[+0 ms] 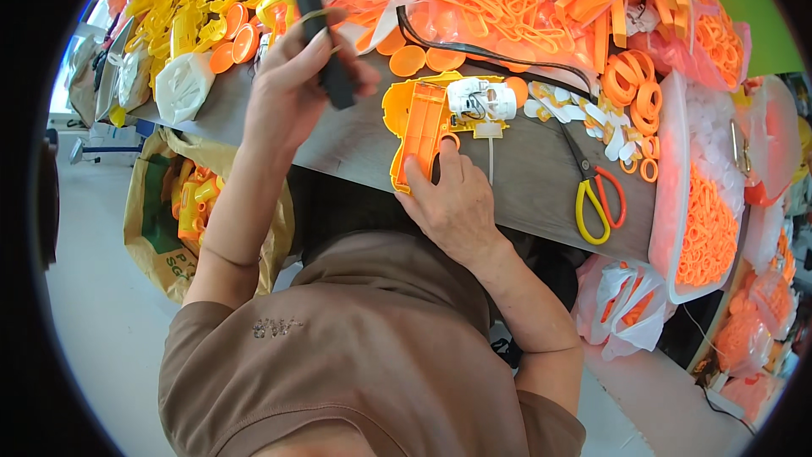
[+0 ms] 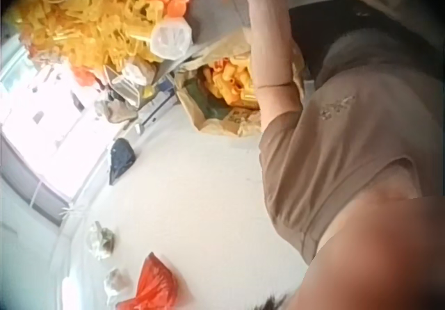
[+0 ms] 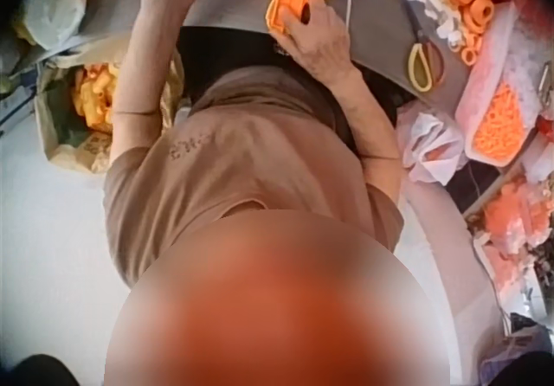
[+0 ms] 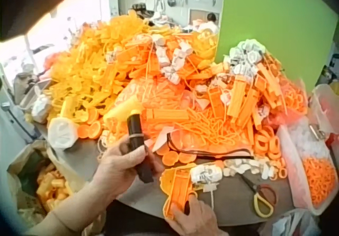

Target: Assemble bright yellow and orange plastic toy gun components on a workbench.

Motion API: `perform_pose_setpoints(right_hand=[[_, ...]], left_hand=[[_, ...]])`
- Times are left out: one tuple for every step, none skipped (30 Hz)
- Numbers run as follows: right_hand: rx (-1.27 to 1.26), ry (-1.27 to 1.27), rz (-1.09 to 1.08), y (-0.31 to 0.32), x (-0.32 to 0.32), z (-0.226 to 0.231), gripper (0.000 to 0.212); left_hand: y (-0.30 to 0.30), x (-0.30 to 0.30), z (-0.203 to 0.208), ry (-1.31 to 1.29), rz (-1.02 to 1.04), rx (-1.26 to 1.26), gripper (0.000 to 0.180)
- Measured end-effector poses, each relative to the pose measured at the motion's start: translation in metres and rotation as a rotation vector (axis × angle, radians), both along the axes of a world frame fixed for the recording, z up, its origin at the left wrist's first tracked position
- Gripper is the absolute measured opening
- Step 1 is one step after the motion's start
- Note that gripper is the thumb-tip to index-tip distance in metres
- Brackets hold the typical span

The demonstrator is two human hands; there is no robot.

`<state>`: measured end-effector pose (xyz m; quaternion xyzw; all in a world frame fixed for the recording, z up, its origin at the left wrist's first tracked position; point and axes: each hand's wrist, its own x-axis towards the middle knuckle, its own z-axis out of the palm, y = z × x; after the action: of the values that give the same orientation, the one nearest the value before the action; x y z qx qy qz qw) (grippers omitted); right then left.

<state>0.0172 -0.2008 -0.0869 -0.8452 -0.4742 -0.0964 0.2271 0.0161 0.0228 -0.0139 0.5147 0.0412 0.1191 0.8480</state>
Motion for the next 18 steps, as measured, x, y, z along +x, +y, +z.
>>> perform_pose_setpoints(right_hand=[[0.000, 0.000, -0.004, 0.000, 0.000, 0.001, 0.051], [-0.007, 0.007, -0.002, 0.000, 0.000, 0.003, 0.050], [-0.013, 0.016, 0.001, 0.000, 0.000, 0.004, 0.050], [-0.010, 0.018, -0.002, 0.000, 0.001, 0.003, 0.050], [0.006, 0.014, -0.002, 0.001, 0.001, 0.002, 0.050], [0.020, 0.010, -0.005, 0.001, 0.001, 0.002, 0.050], [0.021, 0.011, -0.009, 0.001, 0.001, 0.001, 0.050], [0.035, 0.012, -0.010, 0.001, 0.002, 0.001, 0.050], [0.049, 0.013, -0.011, 0.000, 0.002, 0.000, 0.050], [0.051, 0.015, -0.015, 0.000, 0.002, 0.000, 0.050], [0.052, 0.012, -0.016, 0.000, 0.003, -0.001, 0.050], [0.052, 0.009, -0.017, 0.000, 0.003, -0.001, 0.050], [0.055, 0.011, -0.020, 0.000, 0.003, -0.001, 0.050], [0.063, 0.009, -0.019, 0.000, 0.003, -0.001, 0.050], [0.072, 0.008, -0.019, 0.000, 0.003, -0.001, 0.049], [0.073, 0.009, -0.022, 0.000, 0.003, -0.002, 0.049], [0.076, 0.007, -0.020, 0.000, 0.003, -0.003, 0.049], [0.077, 0.003, -0.019, 0.000, 0.004, -0.004, 0.049]], left_hand=[[-0.005, 0.010, -0.002, 0.013, -0.034, -0.108, 0.027], [-0.010, 0.017, -0.002, 0.054, -0.034, -0.129, 0.027], [-0.015, 0.024, -0.003, 0.096, -0.031, -0.148, 0.028], [-0.018, 0.030, -0.004, 0.098, -0.034, -0.145, 0.028], [-0.021, 0.035, -0.007, 0.071, -0.059, -0.138, 0.031], [-0.023, 0.040, -0.010, 0.042, -0.088, -0.134, 0.035], [-0.025, 0.044, -0.014, 0.044, -0.092, -0.133, 0.035], [-0.026, 0.047, -0.019, 0.000, -0.076, -0.038, 0.038], [-0.027, 0.050, -0.023, -0.044, -0.062, 0.058, 0.042], [-0.026, 0.051, -0.025, 0.003, -0.064, 0.135, 0.046], [-0.025, 0.052, -0.027, 0.004, -0.067, 0.137, 0.046], [-0.026, 0.051, -0.030, 0.006, -0.084, 0.175, 0.048], [-0.026, 0.051, -0.032, 0.007, -0.100, 0.212, 0.051], [-0.026, 0.052, -0.036, 0.008, -0.103, 0.214, 0.051], [-0.026, 0.052, -0.039, -0.025, -0.097, 0.261, 0.053], [-0.027, 0.053, -0.042, -0.059, -0.091, 0.307, 0.056], [-0.027, 0.053, -0.043, -0.058, -0.094, 0.308, 0.056], [-0.029, 0.052, -0.044, -0.090, -0.094, 0.319, 0.058]])
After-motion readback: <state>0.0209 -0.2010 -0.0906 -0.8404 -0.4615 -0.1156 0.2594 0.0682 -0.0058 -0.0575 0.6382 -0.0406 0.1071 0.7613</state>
